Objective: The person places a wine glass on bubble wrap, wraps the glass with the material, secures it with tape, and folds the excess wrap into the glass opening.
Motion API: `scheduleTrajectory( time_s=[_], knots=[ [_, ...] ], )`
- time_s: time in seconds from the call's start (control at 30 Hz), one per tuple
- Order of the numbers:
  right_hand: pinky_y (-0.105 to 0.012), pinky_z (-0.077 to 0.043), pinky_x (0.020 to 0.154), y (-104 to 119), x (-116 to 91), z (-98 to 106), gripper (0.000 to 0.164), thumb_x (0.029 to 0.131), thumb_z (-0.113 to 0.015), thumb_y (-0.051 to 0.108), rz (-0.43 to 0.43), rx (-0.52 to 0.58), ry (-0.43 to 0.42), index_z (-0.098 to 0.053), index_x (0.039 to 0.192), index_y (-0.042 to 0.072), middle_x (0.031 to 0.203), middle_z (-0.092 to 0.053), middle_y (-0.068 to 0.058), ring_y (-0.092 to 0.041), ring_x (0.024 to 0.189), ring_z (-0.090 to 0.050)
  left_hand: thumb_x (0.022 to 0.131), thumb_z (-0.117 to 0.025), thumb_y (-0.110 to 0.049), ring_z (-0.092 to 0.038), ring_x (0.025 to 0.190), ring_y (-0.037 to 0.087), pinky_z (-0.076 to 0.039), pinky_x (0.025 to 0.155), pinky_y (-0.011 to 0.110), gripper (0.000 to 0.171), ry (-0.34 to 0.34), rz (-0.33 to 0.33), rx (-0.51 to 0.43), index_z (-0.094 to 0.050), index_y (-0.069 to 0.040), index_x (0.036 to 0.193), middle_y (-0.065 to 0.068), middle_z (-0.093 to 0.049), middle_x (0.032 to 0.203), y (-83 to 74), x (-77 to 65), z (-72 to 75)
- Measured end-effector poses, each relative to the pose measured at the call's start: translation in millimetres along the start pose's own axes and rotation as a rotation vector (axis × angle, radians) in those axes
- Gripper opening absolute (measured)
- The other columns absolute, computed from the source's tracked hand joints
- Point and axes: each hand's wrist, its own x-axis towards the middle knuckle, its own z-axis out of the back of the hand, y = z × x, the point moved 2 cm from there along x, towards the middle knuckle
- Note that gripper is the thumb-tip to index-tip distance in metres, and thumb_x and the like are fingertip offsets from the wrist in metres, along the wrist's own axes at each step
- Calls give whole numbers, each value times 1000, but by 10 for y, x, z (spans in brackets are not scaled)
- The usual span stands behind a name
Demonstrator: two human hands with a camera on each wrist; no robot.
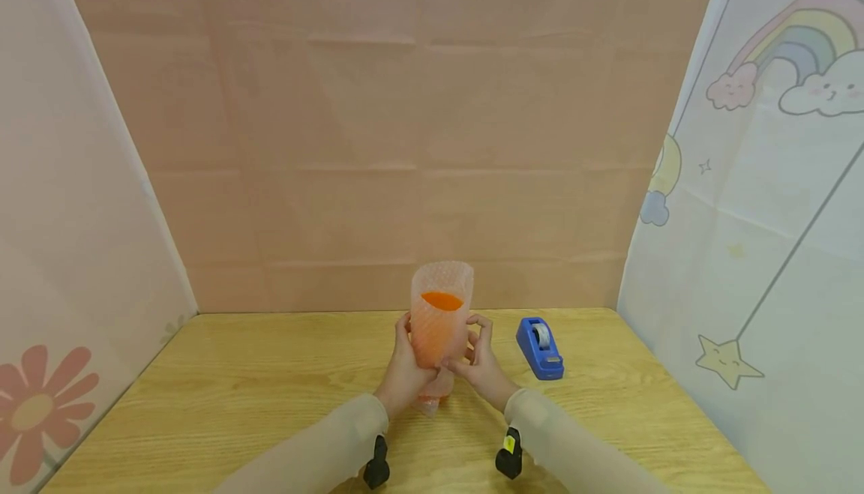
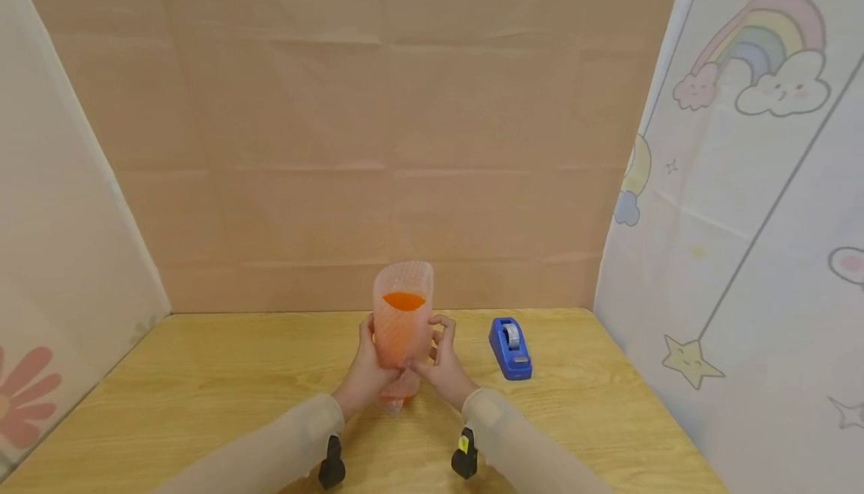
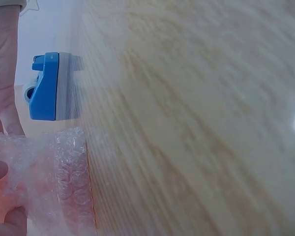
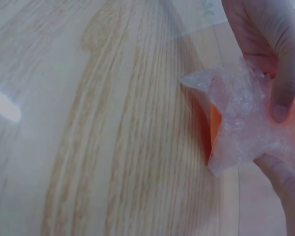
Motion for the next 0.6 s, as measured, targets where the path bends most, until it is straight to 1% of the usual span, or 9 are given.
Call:
scheduleTrajectory(
  time_s=[0.13,0.23,0.3,0.47,0.53,0.6],
  knots=[
    [-31,-51,93,3,-3,6,72,89,-66,2,0,-10,4,-5,125,13,143,-35,-24,-42,124,-50,71,-69,14,-40,131,35,-36,107,56,101,0,-12,3,-9,-15,147,14,-27,147,-6,-4,-1],
    [-31,-50,93,10,-6,7,74,88,-67,3,-18,-8,-1,-5,126,16,144,-34,-23,-40,125,-50,69,-69,14,-40,130,35,-36,107,55,101,-5,-16,12,-10,-13,146,15,-29,146,-10,-10,1],
    [-32,-50,96,17,-7,8,78,88,-68,4,-33,-10,-3,-4,129,18,144,-34,-22,-39,126,-49,68,-69,14,-40,130,35,-37,106,54,102,-8,-15,20,-10,-12,146,16,-29,146,-14,-16,3],
    [-46,-45,102,23,-3,19,93,88,-69,7,-79,-20,0,4,144,22,147,-32,-22,-41,131,-44,66,-69,15,-42,127,33,-37,105,50,102,-9,-8,17,-10,-12,145,15,-31,144,-27,-27,1],
    [-51,-42,104,26,-2,25,94,88,-69,9,-93,-39,5,2,148,22,150,-30,-21,-43,133,-40,66,-69,15,-43,126,33,-37,105,50,101,-4,-6,5,-11,-12,145,15,-33,143,-19,-27,-2],
    [-53,-40,105,23,-1,26,92,88,-69,10,-100,-63,19,-3,151,20,152,-26,-18,-43,135,-37,67,-69,14,-43,126,32,-37,106,51,101,3,-7,-13,-11,-13,145,14,-33,144,-4,-26,-6]
  ],
)
